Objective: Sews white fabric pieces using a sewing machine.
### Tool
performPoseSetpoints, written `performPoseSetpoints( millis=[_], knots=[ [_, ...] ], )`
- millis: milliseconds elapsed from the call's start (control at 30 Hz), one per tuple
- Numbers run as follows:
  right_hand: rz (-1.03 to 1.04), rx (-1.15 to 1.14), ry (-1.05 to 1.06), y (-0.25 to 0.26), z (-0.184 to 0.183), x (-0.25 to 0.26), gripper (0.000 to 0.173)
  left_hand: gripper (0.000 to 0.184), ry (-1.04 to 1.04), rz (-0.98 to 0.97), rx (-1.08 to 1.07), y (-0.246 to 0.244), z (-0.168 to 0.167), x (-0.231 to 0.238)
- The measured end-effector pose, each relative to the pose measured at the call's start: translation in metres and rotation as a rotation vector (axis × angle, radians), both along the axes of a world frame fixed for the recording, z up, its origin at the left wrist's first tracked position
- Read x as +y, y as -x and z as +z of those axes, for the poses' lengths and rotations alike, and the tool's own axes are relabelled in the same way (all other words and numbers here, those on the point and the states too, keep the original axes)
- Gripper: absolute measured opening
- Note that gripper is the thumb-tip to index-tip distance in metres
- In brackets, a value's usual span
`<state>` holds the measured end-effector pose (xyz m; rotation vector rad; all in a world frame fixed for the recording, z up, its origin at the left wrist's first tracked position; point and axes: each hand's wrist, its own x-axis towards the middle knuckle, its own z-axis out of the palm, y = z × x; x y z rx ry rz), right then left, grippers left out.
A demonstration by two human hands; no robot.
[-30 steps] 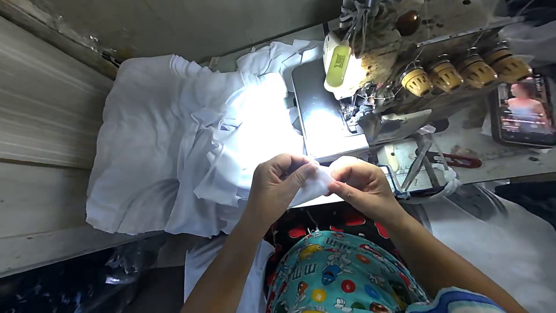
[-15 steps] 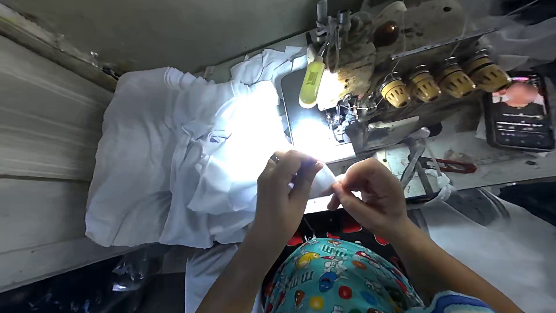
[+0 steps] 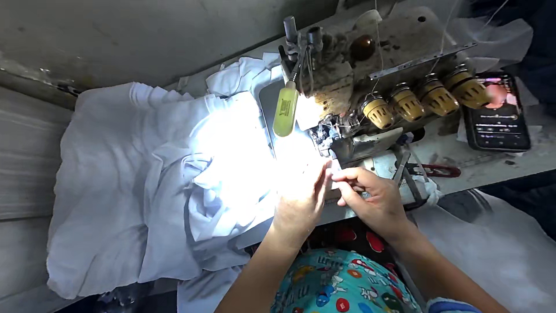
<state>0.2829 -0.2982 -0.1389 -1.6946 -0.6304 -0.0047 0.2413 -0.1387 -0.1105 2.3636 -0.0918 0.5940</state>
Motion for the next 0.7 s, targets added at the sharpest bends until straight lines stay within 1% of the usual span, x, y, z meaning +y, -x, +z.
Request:
performPoseSetpoints(
  millis=[100,167,267,333,400,433,467,500,533,567,600,633,667,700],
  knots=[
    [-0.111,-0.234,0.181,-0.010,-0.004,0.003,0.025,0.018,-0.072,0.019,0.090,-0.008,0.005,0.007],
    [-0.141,-0.303,0.244,-0.014,-0.004,0.005,0.025,0.014,-0.109,0.018,0.105,-0.017,0.008,0.012],
    [-0.138,-0.319,0.265,-0.014,-0.006,0.003,0.027,0.014,-0.147,0.015,0.118,-0.024,0.011,0.017],
    [-0.115,-0.290,0.273,-0.011,-0.008,0.000,0.029,0.015,-0.178,0.046,0.167,-0.032,0.017,0.021],
    [-0.089,-0.249,0.268,-0.009,-0.007,-0.003,0.029,0.018,-0.148,0.083,0.251,-0.046,0.026,0.028],
    [-0.079,-0.234,0.264,-0.008,-0.005,-0.004,0.029,0.024,-0.130,0.111,0.259,-0.054,0.023,0.035],
    [-0.065,-0.222,0.257,-0.007,-0.002,-0.006,0.030,0.030,-0.165,0.142,0.221,-0.065,0.010,0.047],
    [-0.048,-0.213,0.245,-0.006,0.000,-0.007,0.030,0.034,-0.279,0.171,0.110,-0.076,-0.015,0.065],
    [-0.032,-0.209,0.224,-0.005,0.001,-0.007,0.029,0.033,-0.370,0.187,0.021,-0.087,-0.032,0.078],
    [-0.010,-0.207,0.195,-0.003,0.003,-0.008,0.029,0.033,-0.424,0.190,-0.019,-0.094,-0.038,0.085],
    [0.017,-0.208,0.164,-0.002,0.003,-0.007,0.028,0.033,-0.428,0.192,0.015,-0.095,-0.032,0.084],
    [0.046,-0.213,0.143,-0.001,0.004,-0.007,0.027,0.032,-0.384,0.186,0.099,-0.091,-0.015,0.076],
    [0.072,-0.223,0.128,0.000,0.005,-0.006,0.026,0.029,-0.286,0.181,0.199,-0.084,0.007,0.065],
    [0.098,-0.237,0.117,0.001,0.005,-0.004,0.025,0.024,-0.187,0.196,0.233,-0.075,0.021,0.058]
  ],
)
